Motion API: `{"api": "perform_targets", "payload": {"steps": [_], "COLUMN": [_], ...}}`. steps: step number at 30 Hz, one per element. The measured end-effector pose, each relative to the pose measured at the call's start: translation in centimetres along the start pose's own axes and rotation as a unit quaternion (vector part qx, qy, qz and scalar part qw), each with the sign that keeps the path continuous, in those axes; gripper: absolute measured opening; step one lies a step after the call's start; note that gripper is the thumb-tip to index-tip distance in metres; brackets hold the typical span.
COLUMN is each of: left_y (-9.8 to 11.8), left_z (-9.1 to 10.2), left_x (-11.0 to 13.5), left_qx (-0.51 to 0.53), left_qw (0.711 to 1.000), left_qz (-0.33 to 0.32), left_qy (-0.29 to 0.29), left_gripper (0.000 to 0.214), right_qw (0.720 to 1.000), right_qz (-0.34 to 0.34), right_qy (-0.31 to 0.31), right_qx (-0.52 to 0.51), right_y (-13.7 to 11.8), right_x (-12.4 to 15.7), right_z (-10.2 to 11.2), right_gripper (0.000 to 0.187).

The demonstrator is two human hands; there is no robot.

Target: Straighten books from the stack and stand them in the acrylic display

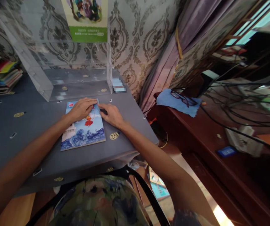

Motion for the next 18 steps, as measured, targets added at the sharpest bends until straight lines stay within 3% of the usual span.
{"api": "perform_targets", "payload": {"steps": [13, 18], "left_y": [0.4, 0.6], "left_z": [0.3, 0.3], "left_x": [-0.1, 0.0], "left_qx": [0.002, -0.009], "left_qw": [1.000, 1.000], "left_qz": [-0.006, -0.009], "left_qy": [0.004, 0.000], "left_gripper": [0.041, 0.040], "right_qw": [0.999, 0.994], "right_qz": [0.042, 0.096], "right_qy": [0.030, 0.053], "right_qx": [-0.008, -0.017], "right_y": [-3.7, -5.9], "right_x": [7.5, 10.6], "right_z": [2.4, 3.5], "right_gripper": [0.026, 0.026]}}
Point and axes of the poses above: each hand's wrist, its own x-axis away from the middle knuckle, its own z-axis out of the back of the hand, y = z × x, the point moved 10 cm from there along -x, towards the middle knuckle, and after that the axes turned 12 degrees about x, right-handed, at the moved point
